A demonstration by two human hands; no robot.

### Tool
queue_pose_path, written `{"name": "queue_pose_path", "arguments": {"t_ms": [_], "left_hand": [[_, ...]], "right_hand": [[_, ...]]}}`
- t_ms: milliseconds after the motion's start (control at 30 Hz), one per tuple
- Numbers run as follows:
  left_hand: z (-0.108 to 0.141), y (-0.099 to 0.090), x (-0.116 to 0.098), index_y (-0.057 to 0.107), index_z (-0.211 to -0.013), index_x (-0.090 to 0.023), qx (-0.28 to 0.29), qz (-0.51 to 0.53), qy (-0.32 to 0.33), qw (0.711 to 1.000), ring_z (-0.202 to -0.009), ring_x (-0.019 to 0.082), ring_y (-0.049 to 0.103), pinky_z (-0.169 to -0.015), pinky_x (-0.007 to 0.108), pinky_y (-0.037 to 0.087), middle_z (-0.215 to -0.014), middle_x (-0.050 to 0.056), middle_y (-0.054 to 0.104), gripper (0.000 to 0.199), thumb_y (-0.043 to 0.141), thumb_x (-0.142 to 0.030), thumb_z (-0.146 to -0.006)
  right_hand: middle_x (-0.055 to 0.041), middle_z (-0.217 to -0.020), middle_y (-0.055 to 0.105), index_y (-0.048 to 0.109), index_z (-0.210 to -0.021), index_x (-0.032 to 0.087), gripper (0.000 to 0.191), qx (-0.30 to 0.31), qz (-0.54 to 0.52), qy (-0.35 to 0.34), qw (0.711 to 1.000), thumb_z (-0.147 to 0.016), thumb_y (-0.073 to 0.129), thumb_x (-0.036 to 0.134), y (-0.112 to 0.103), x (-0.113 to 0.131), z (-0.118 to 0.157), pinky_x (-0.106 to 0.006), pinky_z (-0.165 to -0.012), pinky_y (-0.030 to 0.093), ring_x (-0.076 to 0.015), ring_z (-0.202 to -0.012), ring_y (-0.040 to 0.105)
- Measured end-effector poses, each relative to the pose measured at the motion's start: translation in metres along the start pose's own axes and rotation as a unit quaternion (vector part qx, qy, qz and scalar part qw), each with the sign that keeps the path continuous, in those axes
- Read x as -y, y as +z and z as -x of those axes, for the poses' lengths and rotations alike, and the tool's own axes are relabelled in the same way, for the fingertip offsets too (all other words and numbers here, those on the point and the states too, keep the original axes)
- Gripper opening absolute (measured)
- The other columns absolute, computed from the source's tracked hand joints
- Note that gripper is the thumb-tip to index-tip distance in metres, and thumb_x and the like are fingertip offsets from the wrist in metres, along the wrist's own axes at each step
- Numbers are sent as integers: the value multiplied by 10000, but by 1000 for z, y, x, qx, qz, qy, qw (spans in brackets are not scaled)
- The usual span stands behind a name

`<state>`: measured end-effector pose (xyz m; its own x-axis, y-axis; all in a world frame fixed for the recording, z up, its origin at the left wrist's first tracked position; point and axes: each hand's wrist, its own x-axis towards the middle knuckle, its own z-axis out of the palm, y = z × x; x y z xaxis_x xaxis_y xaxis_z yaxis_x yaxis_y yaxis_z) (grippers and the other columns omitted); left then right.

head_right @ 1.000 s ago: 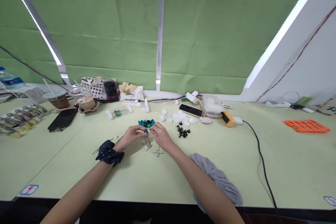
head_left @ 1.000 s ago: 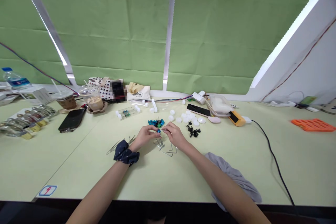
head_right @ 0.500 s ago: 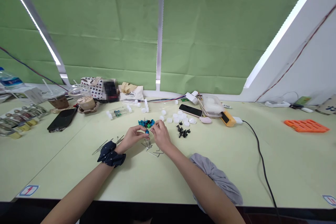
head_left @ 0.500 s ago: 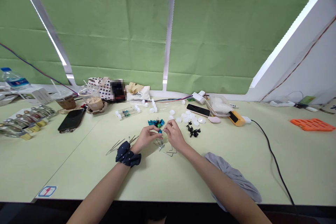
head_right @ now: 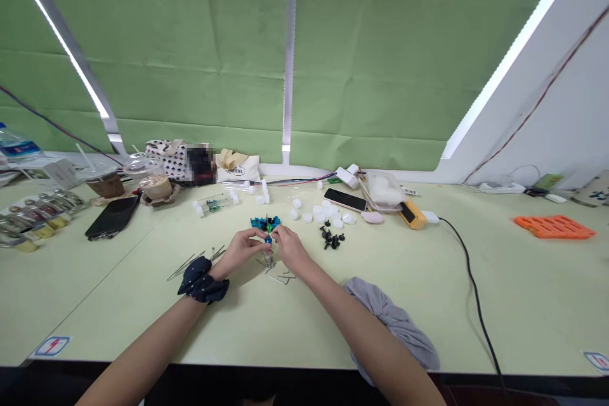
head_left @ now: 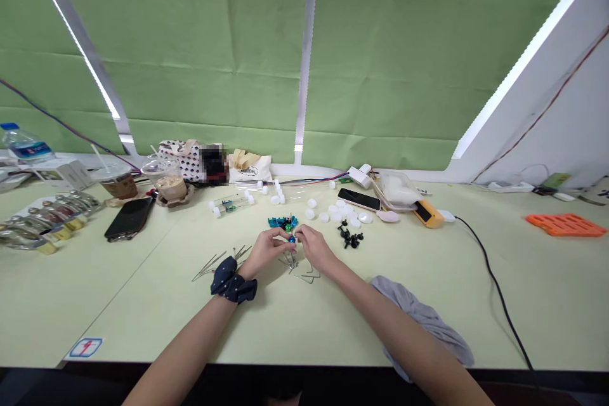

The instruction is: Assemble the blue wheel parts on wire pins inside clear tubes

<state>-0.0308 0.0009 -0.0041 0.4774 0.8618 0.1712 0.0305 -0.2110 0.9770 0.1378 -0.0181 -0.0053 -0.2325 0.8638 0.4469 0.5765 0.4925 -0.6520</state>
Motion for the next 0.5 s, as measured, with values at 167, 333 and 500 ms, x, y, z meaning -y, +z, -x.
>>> {"name": "queue_pose_path", "arguments": {"t_ms": [167,333,500], "left_hand": [[-1,0,0,538,-817,-151,-11,4,1,1000,-723,239,681,-670,313,512,-709,49,690,289,681,-361,-679],[0,0,-2,543,-814,-149,-12,2,-1,1000,-727,238,680,-669,313,509,-717,52,690,293,682,-368,-677],[0,2,-2,540,-794,-150,-16,7,0,1000,-691,226,680,-629,292,504,-734,39,675,309,697,-376,-655]], "right_hand": [[-34,-835,549,403,-960,201,107,20,-25,11,999,-867,351,212,1,-2,3,-265,-647,398,-159,-747,538],[-16,-786,545,426,-896,201,104,18,16,15,1000,-864,331,178,3,-7,2,-251,-617,389,-145,-687,521],[-32,-885,540,479,-831,212,91,-32,123,14,992,-864,395,193,2,0,3,-260,-666,384,-171,-854,502]]}}
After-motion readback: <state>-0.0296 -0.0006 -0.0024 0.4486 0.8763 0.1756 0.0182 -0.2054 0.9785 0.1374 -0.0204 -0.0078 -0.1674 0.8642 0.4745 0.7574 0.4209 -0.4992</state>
